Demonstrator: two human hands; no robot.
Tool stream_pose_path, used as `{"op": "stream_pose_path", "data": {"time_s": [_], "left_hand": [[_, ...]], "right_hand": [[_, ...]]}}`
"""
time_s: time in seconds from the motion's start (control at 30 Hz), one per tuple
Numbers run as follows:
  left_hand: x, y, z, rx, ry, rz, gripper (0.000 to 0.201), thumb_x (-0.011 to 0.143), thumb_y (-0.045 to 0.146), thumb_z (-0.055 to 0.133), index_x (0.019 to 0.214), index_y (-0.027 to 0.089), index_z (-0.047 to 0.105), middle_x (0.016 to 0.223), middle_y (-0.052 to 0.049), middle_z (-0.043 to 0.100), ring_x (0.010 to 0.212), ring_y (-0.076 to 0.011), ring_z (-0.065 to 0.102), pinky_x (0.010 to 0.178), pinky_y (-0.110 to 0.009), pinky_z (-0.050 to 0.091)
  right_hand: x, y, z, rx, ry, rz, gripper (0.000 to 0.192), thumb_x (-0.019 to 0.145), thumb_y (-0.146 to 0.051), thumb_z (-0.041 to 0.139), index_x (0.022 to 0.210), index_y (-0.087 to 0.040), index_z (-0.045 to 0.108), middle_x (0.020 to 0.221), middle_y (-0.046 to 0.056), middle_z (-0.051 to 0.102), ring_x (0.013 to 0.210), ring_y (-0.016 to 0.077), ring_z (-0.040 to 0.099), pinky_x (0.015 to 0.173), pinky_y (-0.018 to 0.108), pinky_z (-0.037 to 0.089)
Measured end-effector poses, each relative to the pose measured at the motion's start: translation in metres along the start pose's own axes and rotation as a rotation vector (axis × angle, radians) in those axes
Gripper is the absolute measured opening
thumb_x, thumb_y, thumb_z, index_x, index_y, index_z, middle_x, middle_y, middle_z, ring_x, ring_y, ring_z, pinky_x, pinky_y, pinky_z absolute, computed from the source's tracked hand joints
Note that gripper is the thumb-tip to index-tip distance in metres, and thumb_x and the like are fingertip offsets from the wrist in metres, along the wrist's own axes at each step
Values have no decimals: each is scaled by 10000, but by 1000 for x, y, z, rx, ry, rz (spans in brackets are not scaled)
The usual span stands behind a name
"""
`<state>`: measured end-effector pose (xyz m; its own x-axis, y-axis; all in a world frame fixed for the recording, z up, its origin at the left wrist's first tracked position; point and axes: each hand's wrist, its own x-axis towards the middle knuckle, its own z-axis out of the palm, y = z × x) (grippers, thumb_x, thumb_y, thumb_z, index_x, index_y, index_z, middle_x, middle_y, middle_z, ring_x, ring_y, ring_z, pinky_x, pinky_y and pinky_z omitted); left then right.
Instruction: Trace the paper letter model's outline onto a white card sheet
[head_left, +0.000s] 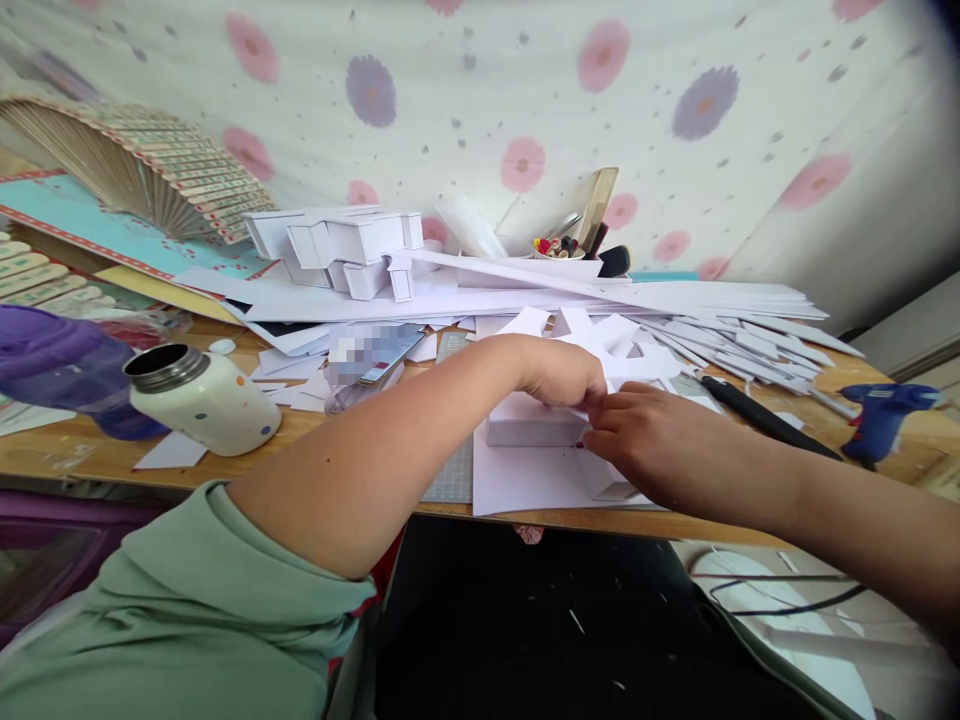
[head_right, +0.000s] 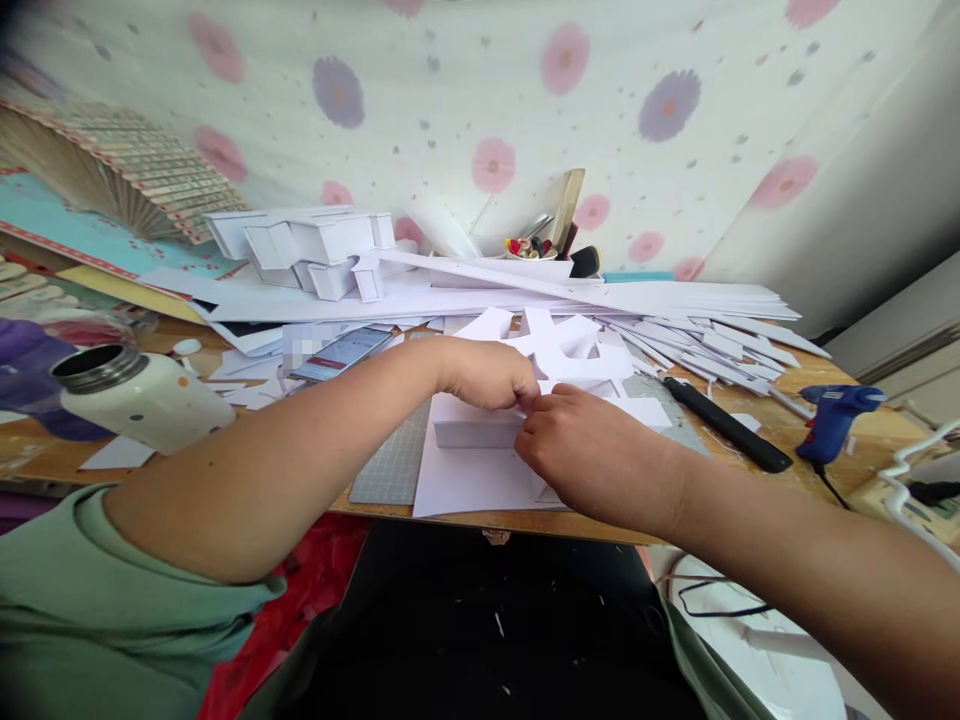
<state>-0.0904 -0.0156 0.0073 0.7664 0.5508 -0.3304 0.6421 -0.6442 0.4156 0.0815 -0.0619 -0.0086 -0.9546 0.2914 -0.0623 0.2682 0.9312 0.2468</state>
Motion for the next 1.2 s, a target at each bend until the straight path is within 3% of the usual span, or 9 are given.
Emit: {"op": "stream_pose_path", "data": {"time_s": [0.4,0.6,0.7,0.87,1.2], "left_hand": [[0,-1,4,36,36,-3,253,616,96,451,732,181,659,743,12,652,639,-137,491,599,-288,353],[-3,0,8,29,66,-4,412,678,101,471,951,286,719,909,44,705,755,-138,563,645,-275,376],[-4,1,10,20,79,-12,429,713,110,491,1009,332,708,1023,66,703,833,-141,586,707,-273,406],[-3,3,11,31,84,-5,421,734,56,491,996,298,715,1176,64,655,947,-140,602,753,-255,418],[-2,4,12,21,97,-39,377,767,91,514,994,314,715,1207,73,636,968,-130,608,793,-233,416]], "right_hand": [[5,-5,-5,-31,-62,7,176,736,-35,571,694,-191,640,694,50,670,742,231,619,664,337,402],[1,-19,-6,-12,-122,2,149,745,-45,549,704,-172,616,704,62,657,732,238,606,668,338,393],[-6,-24,-4,29,-95,-5,129,739,-59,555,720,-176,607,702,56,645,705,227,585,662,335,368],[-23,-34,-2,128,7,1,141,737,-56,555,710,-193,570,666,17,595,628,189,499,640,322,311],[-55,-60,9,193,164,72,132,802,-71,509,748,-178,564,682,26,555,655,188,443,652,335,280]]}}
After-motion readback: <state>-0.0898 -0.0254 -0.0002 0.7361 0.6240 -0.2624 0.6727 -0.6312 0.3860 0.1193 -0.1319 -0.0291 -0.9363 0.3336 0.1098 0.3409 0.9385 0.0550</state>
